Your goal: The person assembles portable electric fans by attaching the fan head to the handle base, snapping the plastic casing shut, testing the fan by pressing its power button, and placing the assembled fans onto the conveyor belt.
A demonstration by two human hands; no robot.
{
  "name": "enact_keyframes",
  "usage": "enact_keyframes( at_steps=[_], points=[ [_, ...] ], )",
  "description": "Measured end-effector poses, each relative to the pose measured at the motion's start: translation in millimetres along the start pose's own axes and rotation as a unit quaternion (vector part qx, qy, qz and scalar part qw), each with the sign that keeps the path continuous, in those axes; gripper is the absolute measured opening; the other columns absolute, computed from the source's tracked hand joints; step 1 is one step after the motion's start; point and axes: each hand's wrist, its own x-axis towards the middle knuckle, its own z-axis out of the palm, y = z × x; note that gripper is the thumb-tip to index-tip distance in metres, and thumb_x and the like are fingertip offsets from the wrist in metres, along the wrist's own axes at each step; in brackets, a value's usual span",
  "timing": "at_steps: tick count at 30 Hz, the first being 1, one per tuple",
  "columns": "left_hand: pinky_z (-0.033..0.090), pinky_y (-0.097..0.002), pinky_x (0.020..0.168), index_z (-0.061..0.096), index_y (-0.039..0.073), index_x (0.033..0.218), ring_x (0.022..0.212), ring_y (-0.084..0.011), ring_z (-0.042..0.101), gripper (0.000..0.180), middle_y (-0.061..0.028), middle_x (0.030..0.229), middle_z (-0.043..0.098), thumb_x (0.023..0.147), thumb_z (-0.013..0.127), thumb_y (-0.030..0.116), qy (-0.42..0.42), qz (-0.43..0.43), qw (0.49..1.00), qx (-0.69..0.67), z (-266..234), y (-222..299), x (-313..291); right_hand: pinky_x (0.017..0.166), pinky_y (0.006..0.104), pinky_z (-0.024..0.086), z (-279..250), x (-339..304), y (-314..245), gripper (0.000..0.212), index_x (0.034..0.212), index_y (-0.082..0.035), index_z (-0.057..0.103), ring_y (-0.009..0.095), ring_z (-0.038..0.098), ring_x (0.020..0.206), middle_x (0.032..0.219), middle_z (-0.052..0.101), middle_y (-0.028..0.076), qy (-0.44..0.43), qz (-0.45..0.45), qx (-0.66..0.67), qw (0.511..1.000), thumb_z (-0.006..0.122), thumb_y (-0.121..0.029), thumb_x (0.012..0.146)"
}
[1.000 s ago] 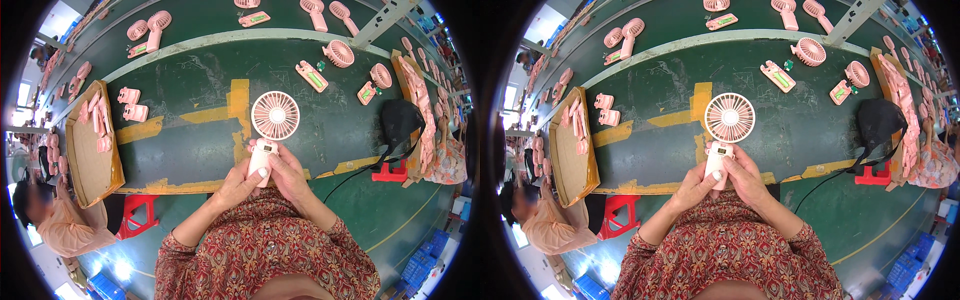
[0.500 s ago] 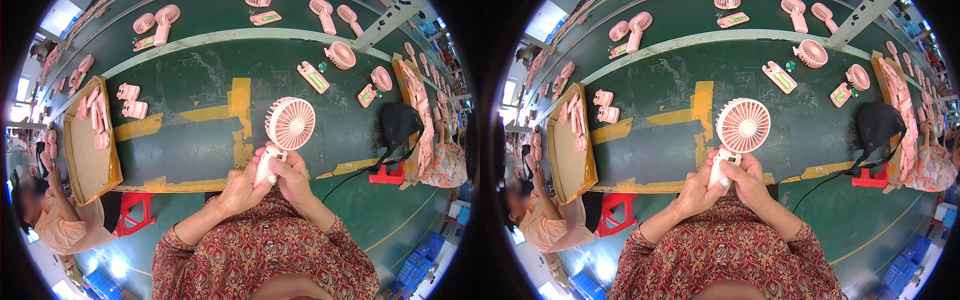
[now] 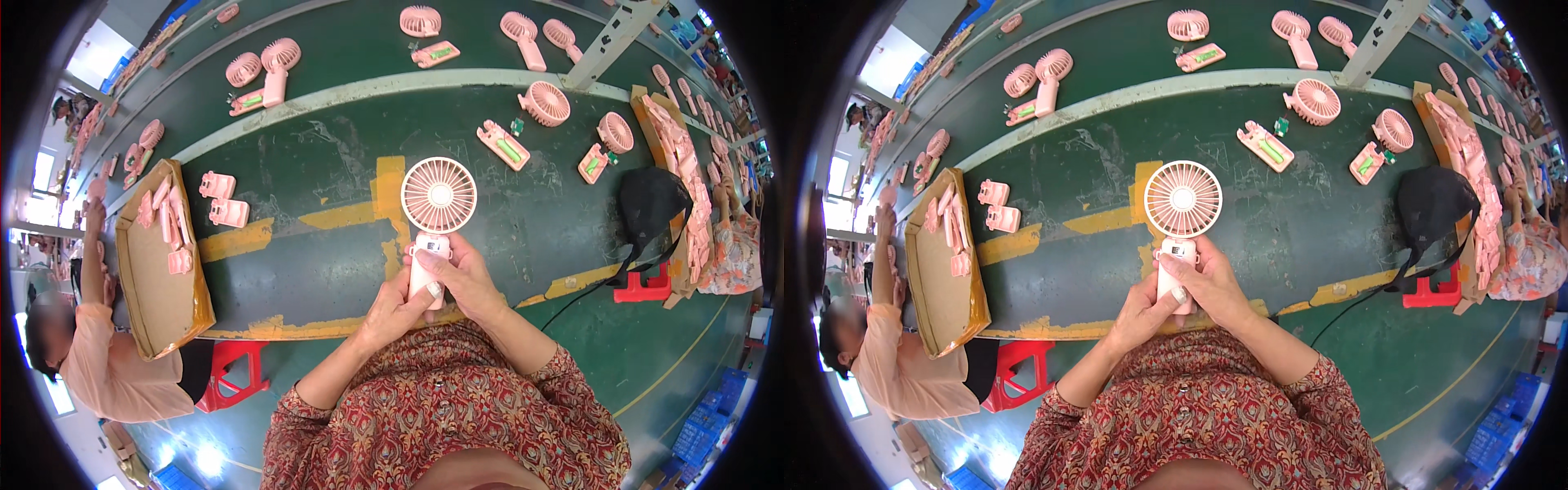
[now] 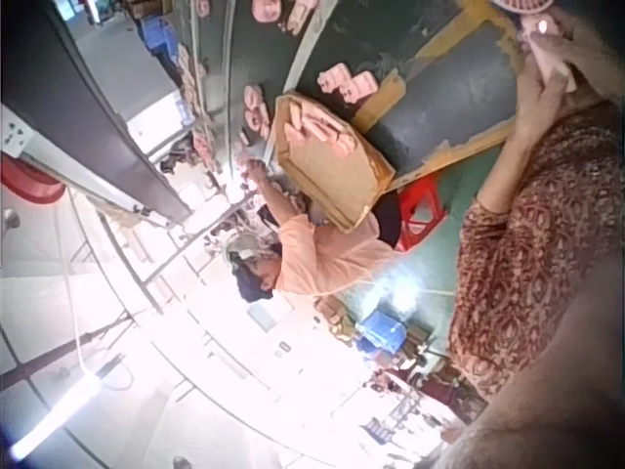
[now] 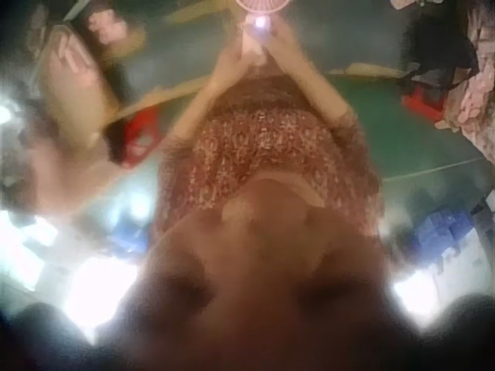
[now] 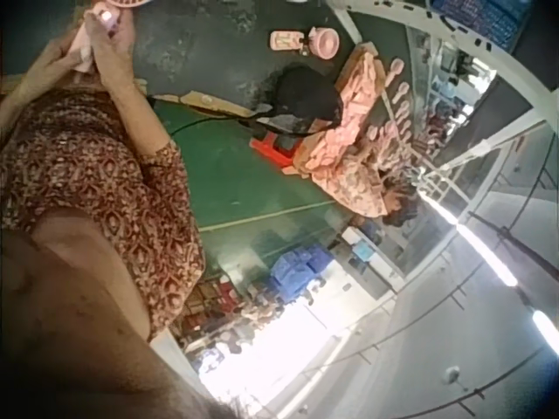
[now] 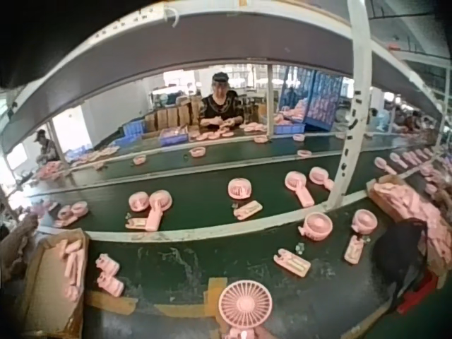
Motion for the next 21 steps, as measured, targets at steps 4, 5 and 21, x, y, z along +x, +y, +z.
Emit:
enact_keyframes(
  at_steps=[4,5,21],
  points=[
    [0.049,-0.0236,0.061,0.052,-0.001,0.103,0.065,-0.0092,0.057,0.020,-0.0060,0.082,0.062,0.089,0.051,0.013,0.018,-0.037,0.994,-0.106,-23,34,19,0.085,0.0303,0.048,-8,33,-3,0.036,0.122,0.000,0.044,0.017,0.060,0.097,0.113,0.059,0.012,-0.001,-0.065,-0.016,0.998,0.052,-0.021,0.094],
    [0.048,-0.0233,0.060,0.053,-0.001,0.102,0.064,-0.0090,0.057,0.020,-0.0059,0.080,0.061,0.088,0.051,0.013,0.034,-0.012,0.996,-0.079,-33,42,33,0.085,0.0303,0.048,-12,42,-6,0.036,0.122,0.000,0.044,0.017,0.060,0.097,0.113,0.059,0.012,-0.009,-0.076,-0.019,0.997,0.052,-0.021,0.094],
    [0.045,-0.0456,0.089,0.050,0.001,0.115,0.104,-0.0361,0.055,0.044,-0.0211,0.109,0.056,0.084,0.056,0.032,0.326,0.162,0.708,0.605,-214,113,324,0.066,0.0268,0.055,-21,88,6,0.017,0.108,0.000,0.054,0.014,0.065,0.076,0.087,0.065,0.010,0.014,-0.128,-0.240,0.962,0.048,-0.007,0.094]
  ],
)
